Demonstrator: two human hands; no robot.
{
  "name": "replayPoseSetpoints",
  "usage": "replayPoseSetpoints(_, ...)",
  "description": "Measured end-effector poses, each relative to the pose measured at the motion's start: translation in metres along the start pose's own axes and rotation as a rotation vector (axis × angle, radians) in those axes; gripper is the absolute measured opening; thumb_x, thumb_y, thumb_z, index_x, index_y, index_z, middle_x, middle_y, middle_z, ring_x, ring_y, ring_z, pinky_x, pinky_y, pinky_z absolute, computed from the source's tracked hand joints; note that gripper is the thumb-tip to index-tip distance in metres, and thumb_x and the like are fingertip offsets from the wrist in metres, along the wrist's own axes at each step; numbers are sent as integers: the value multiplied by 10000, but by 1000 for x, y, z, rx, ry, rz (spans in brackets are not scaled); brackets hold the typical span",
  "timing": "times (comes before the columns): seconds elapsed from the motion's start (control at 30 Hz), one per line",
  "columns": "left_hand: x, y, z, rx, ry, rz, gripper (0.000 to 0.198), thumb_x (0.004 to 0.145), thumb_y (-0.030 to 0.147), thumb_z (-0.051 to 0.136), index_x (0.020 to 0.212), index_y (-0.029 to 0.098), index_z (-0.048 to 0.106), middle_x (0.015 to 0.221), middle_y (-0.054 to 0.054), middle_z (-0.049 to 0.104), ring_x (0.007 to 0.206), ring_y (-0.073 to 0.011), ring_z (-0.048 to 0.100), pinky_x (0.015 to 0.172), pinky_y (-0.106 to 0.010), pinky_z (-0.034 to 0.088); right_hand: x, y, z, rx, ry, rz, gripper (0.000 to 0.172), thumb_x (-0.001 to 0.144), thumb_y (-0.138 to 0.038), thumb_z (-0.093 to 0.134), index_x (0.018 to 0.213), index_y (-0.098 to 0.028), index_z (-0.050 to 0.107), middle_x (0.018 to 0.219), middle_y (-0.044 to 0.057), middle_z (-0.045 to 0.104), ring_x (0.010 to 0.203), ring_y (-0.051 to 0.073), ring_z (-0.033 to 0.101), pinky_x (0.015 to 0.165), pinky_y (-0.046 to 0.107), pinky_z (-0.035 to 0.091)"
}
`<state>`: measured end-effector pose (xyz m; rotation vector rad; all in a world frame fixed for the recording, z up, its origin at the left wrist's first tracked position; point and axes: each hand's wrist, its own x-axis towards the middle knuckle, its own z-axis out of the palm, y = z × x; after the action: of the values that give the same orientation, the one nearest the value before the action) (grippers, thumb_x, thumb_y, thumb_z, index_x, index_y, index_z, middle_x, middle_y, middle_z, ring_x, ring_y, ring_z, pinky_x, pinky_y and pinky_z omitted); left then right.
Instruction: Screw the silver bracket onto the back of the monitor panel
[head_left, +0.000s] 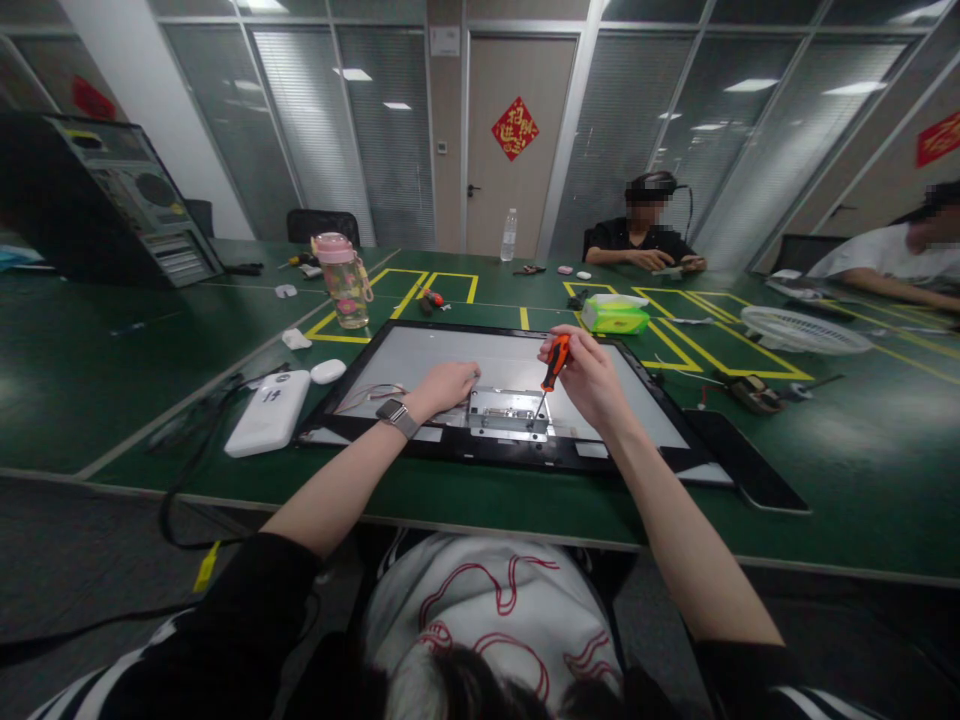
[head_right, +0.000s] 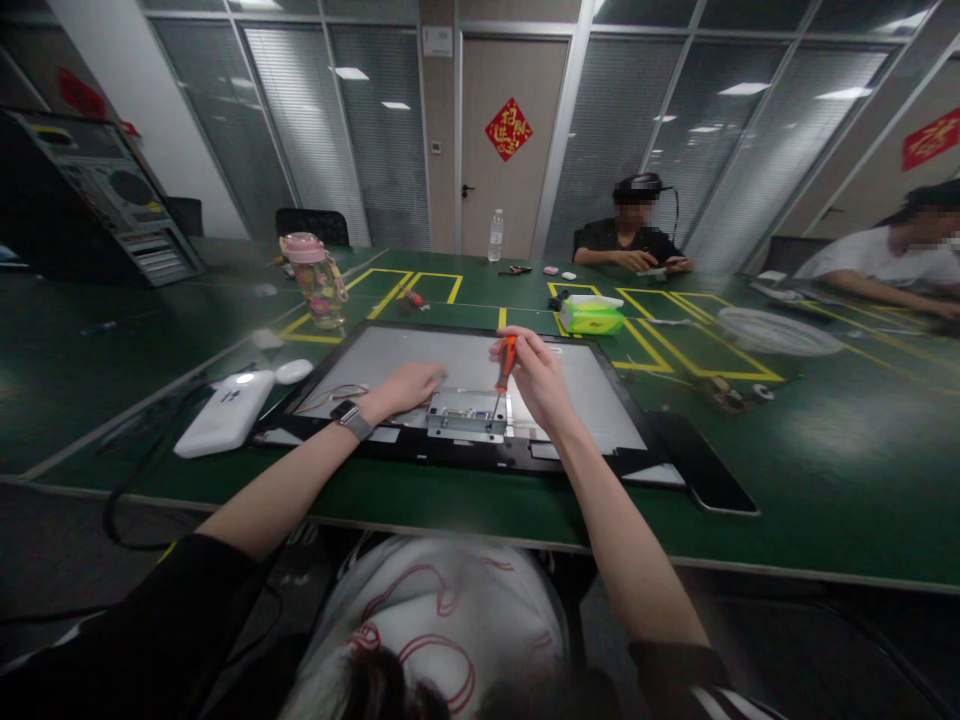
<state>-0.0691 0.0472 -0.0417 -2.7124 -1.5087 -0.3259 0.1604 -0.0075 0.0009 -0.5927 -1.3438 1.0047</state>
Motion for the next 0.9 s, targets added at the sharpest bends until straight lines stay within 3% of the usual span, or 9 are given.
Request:
replayPoseSetpoints(0.23,0,0,0,-3,-2,-2,319,944,230,404,1169,174,624,1077,-117,707,975,-239,663,849,-320,497,1,-1,-5,-61,-11,-18,260,800,-390,639,1007,-242,694,935,50,706,860,201,649,854,408,511)
replayPoseSetpoints(0.43,1,-2,3,-9,11,9,317,950,244,398,1165,176,621,1092,-113,704,986,-249,660,846,-330,496,0,6,-3,-344,191,-246,171,729,-270,743,894,-268,699,831,-8,619,759,152,582,749,320,486)
replayPoseSetpoints(0.5,1,-2,3,-5,8,9,317,954,248,392,1163,178,620,1088,-112,705,981,-249,660,840,-331,497,-2,4,-1,-407,208,-292,119,771,-286,705,889,-273,704,852,0,609,795,161,581,765,323,482)
replayPoseSetpoints(0.67,1,-3,3,2,5,7,307,953,253,399,1163,188,613,1083,-104,707,968,-239,660,825,-319,494,-6,0,3,-392,105,-240,251,919,-308,495,1089,-277,677,941,30,667,871,188,627,840,374,476)
replayPoseSetpoints(0.9,1,-2,3,2,12,9,299,955,253,398,1141,186,622,1066,-103,710,961,-242,662,815,-323,495,-3,6,1,-443,212,-306,150,796,-271,683,945,-265,699,883,6,596,783,149,564,748,315,470)
